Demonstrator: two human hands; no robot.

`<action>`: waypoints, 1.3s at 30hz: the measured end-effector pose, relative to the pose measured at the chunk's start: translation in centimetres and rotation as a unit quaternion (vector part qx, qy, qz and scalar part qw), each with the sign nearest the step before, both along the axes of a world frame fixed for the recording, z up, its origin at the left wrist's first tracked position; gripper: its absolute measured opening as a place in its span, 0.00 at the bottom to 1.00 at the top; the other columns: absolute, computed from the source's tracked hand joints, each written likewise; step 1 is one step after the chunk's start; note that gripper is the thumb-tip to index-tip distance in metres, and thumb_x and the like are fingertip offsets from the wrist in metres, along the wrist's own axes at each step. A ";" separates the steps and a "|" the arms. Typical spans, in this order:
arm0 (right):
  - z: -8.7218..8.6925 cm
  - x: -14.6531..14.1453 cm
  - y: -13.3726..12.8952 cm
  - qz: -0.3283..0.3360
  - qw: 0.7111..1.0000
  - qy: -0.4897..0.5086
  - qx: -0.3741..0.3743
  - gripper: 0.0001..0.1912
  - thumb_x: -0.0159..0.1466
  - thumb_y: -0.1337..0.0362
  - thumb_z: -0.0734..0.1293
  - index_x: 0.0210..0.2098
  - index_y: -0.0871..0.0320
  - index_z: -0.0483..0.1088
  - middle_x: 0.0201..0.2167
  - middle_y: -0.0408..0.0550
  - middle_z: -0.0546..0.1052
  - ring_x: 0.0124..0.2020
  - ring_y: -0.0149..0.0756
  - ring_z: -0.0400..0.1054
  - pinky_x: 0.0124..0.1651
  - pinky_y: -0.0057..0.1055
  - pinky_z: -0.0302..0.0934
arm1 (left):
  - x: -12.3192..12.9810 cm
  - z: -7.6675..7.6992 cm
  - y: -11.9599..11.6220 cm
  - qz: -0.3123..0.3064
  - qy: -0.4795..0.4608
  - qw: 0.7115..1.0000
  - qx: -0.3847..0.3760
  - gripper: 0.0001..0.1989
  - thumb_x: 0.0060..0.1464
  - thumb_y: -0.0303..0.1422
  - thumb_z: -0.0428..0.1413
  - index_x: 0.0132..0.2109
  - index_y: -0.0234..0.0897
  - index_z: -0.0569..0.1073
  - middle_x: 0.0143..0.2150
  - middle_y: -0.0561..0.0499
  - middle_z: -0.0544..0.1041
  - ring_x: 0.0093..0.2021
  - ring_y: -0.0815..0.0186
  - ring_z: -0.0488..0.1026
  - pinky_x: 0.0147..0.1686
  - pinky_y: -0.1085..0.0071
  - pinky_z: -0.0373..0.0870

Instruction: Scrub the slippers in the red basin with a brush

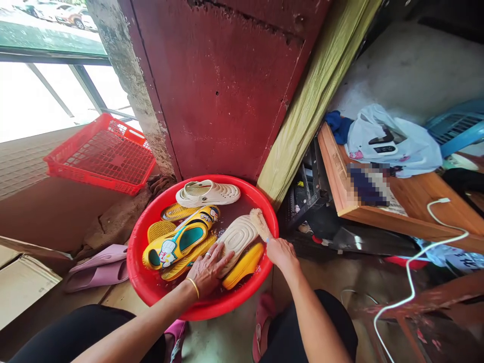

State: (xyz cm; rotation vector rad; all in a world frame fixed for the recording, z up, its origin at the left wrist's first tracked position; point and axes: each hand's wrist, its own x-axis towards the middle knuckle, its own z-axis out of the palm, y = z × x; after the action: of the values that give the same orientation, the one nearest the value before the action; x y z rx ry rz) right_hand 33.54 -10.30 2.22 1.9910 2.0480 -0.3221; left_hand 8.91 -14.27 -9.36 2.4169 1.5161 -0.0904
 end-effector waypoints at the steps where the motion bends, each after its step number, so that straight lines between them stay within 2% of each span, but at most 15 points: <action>1: 0.0 0.0 -0.1 0.002 1.000 0.000 -0.002 0.29 0.70 0.76 0.52 0.66 0.67 0.67 0.50 0.69 0.82 0.53 0.50 0.78 0.53 0.39 0.66 | 0.1 0.0 0.0 0.006 -0.007 1.000 -0.004 0.49 0.47 0.24 0.59 0.76 0.47 0.55 0.79 0.34 0.49 0.77 0.41 0.49 0.65 0.42 0.66; 4: -0.4 -1.5 -2.4 0.049 0.998 0.017 -0.023 0.29 0.71 0.74 0.53 0.68 0.63 0.66 0.48 0.66 0.82 0.51 0.49 0.78 0.52 0.39 0.67 | 0.2 -0.4 -0.1 0.033 -0.023 0.999 -0.001 0.54 0.44 0.27 0.63 0.77 0.40 0.50 0.79 0.32 0.46 0.78 0.42 0.45 0.69 0.45 0.62; 7: -0.8 -3.2 -4.8 0.127 0.989 0.057 -0.049 0.27 0.72 0.67 0.57 0.70 0.55 0.64 0.47 0.60 0.83 0.49 0.49 0.79 0.52 0.39 0.67 | 0.1 -1.5 0.1 0.056 -0.003 0.998 0.009 0.48 0.45 0.25 0.61 0.74 0.36 0.57 0.79 0.28 0.46 0.78 0.41 0.43 0.70 0.45 0.61; 10: -0.7 -3.2 -4.2 0.122 0.990 0.054 -0.039 0.27 0.72 0.67 0.58 0.69 0.54 0.65 0.47 0.59 0.83 0.50 0.49 0.78 0.52 0.40 0.67 | -0.3 -2.4 0.6 0.050 -0.021 0.998 0.011 0.44 0.47 0.23 0.58 0.72 0.32 0.59 0.77 0.26 0.50 0.77 0.42 0.47 0.70 0.47 0.61; 13: -0.2 -1.9 -1.9 0.055 0.998 0.021 -0.008 0.28 0.72 0.73 0.54 0.70 0.63 0.63 0.48 0.64 0.82 0.52 0.50 0.78 0.53 0.40 0.67 | -0.9 -3.0 1.1 0.032 -0.110 0.993 0.029 0.52 0.46 0.26 0.59 0.76 0.33 0.47 0.78 0.28 0.49 0.77 0.44 0.49 0.71 0.48 0.60; 15: 0.0 -1.4 -1.4 0.038 0.999 0.015 0.005 0.29 0.72 0.75 0.52 0.71 0.68 0.60 0.49 0.67 0.82 0.53 0.50 0.77 0.54 0.40 0.67 | -1.2 -3.1 1.3 0.027 -0.176 0.982 0.055 0.56 0.48 0.29 0.60 0.77 0.35 0.38 0.78 0.29 0.51 0.77 0.44 0.50 0.72 0.46 0.59; 17: -0.1 -1.8 -2.3 0.051 0.998 0.020 0.002 0.30 0.71 0.75 0.53 0.72 0.67 0.59 0.48 0.66 0.82 0.51 0.49 0.78 0.53 0.39 0.67 | -1.4 -3.1 1.2 0.039 -0.226 0.970 0.082 0.58 0.51 0.32 0.61 0.77 0.38 0.32 0.78 0.30 0.50 0.77 0.44 0.50 0.72 0.44 0.57; 19: -0.4 -2.6 -4.3 0.089 0.996 0.031 -0.005 0.31 0.71 0.74 0.54 0.73 0.64 0.59 0.47 0.63 0.82 0.49 0.50 0.78 0.53 0.40 0.67 | -1.5 -3.0 1.0 0.066 -0.254 0.960 0.102 0.61 0.52 0.34 0.63 0.77 0.41 0.28 0.79 0.31 0.45 0.78 0.42 0.45 0.72 0.41 0.56; 23: -0.3 -3.3 -6.9 0.168 0.982 0.078 -0.026 0.28 0.73 0.66 0.56 0.71 0.56 0.64 0.45 0.61 0.83 0.47 0.51 0.78 0.51 0.41 0.67 | -1.5 -3.2 1.0 0.116 -0.280 0.947 0.108 0.65 0.50 0.34 0.66 0.76 0.45 0.24 0.80 0.32 0.39 0.79 0.41 0.38 0.73 0.38 0.54; 25: 0.0 -3.0 -6.2 0.166 0.981 0.090 -0.039 0.26 0.72 0.64 0.58 0.68 0.51 0.68 0.44 0.58 0.83 0.47 0.52 0.78 0.51 0.41 0.67 | -1.5 -3.5 1.3 0.131 -0.292 0.940 0.116 0.62 0.53 0.35 0.64 0.76 0.44 0.25 0.80 0.32 0.40 0.79 0.42 0.39 0.73 0.38 0.53; 27: 0.2 -2.3 -4.4 0.127 0.988 0.076 -0.032 0.25 0.71 0.65 0.60 0.65 0.50 0.71 0.46 0.57 0.83 0.50 0.52 0.78 0.53 0.42 0.66 | -1.7 -3.9 1.9 0.135 -0.297 0.936 0.130 0.57 0.57 0.36 0.61 0.76 0.41 0.27 0.80 0.31 0.42 0.79 0.43 0.40 0.73 0.39 0.53; 31: 0.0 -0.6 -0.9 0.030 0.998 0.048 0.010 0.26 0.73 0.71 0.54 0.67 0.61 0.68 0.50 0.64 0.82 0.54 0.51 0.77 0.54 0.42 0.66 | -1.7 -4.3 3.0 0.119 -0.285 0.943 0.127 0.46 0.63 0.38 0.54 0.77 0.36 0.36 0.77 0.29 0.52 0.77 0.45 0.50 0.72 0.42 0.56; 35: -0.3 0.5 0.1 0.018 0.998 0.066 0.009 0.26 0.75 0.65 0.54 0.70 0.55 0.63 0.50 0.57 0.84 0.52 0.48 0.78 0.51 0.39 0.67 | -0.6 -3.6 3.3 0.103 -0.286 0.945 0.119 0.38 0.66 0.46 0.49 0.75 0.34 0.49 0.76 0.28 0.55 0.77 0.48 0.53 0.72 0.46 0.58; 37: -0.3 0.7 0.1 0.018 0.995 0.092 0.019 0.27 0.75 0.63 0.54 0.72 0.52 0.61 0.51 0.55 0.83 0.51 0.47 0.79 0.52 0.38 0.67 | 0.6 -3.0 3.8 0.112 -0.282 0.948 0.094 0.39 0.66 0.51 0.48 0.74 0.33 0.53 0.77 0.27 0.52 0.77 0.46 0.51 0.72 0.47 0.57; 39: -0.4 0.7 0.2 0.015 0.990 0.132 0.040 0.27 0.76 0.61 0.54 0.72 0.51 0.61 0.54 0.53 0.82 0.52 0.45 0.78 0.53 0.37 0.67 | 1.9 -2.5 4.8 0.149 -0.271 0.950 0.049 0.45 0.62 0.56 0.51 0.74 0.29 0.51 0.77 0.26 0.51 0.78 0.43 0.47 0.74 0.47 0.53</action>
State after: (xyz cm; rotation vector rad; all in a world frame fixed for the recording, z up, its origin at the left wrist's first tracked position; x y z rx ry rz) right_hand 34.23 -10.09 1.86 2.0569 2.2803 -0.5312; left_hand 10.80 -9.44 -11.89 2.0033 1.6036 0.6686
